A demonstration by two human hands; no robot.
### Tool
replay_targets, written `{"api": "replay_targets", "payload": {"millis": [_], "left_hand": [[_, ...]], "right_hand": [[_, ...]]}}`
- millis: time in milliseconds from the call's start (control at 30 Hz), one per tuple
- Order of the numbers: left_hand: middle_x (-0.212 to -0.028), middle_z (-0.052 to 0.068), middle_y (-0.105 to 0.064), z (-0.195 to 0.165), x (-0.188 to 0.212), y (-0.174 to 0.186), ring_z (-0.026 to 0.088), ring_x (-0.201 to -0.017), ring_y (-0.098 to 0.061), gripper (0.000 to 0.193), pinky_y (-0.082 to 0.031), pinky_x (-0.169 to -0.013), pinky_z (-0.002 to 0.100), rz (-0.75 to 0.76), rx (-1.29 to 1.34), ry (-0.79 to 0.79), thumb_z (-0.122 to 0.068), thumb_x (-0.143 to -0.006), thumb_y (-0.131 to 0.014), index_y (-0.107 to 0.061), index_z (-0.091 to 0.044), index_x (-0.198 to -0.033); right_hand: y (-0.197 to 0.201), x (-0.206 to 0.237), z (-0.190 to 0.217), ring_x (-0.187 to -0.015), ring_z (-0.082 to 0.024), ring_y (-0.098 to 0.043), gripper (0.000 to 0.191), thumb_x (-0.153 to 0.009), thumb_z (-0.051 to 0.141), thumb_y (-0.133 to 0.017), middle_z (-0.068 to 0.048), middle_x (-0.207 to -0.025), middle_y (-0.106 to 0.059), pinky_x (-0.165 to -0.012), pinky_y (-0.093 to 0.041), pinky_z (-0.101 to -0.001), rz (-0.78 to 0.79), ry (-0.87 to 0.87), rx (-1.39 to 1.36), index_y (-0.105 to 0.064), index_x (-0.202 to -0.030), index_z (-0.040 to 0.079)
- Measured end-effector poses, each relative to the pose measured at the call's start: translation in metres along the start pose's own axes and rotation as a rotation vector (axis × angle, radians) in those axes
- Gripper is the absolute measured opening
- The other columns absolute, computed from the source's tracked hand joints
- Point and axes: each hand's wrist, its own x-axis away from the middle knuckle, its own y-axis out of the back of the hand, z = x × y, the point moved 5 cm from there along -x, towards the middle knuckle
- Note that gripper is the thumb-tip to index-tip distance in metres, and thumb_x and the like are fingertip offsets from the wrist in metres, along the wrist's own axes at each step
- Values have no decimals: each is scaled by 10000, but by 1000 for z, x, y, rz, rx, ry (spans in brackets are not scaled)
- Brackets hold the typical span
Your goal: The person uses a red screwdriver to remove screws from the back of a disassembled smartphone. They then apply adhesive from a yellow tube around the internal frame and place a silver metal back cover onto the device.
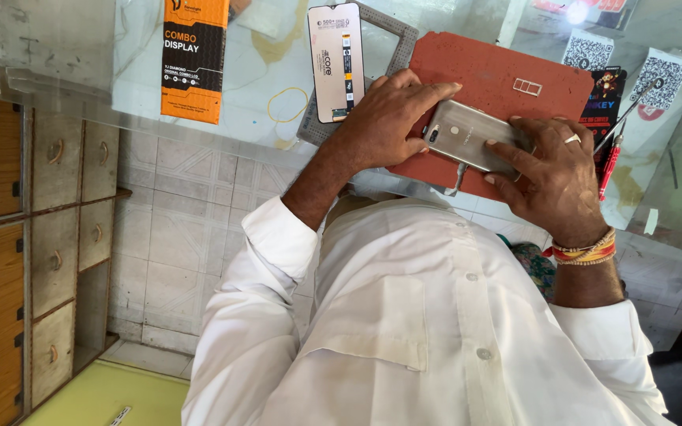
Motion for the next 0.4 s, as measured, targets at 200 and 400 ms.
{"api": "replay_targets", "payload": {"millis": [200, 400], "left_hand": [[-1386, 1, -629, -2, -1, 0, 273, -1176, -556, 961, -453, -1044, 476, 10, -28, -1, -242, -693, -954, -461, -161, -1515], [-1405, 2, -627, -3, -1, 0, 281, -1186, -555, 960, -453, -1041, 489, 25, -54, 12, -245, -709, -946, -448, -167, -1526]], "right_hand": [[-2, 2, 0, -1259, -305, -626, 466, -796, 293, -891, -101, -1364, -660, -1162, -420, -540, -1, -15, -5, -768, -1231, 176], [-2, 2, -1, -1272, -318, -617, 454, -812, 304, -881, -109, -1374, -658, -1163, -418, -541, -1, -9, -4, -768, -1233, 178]]}}
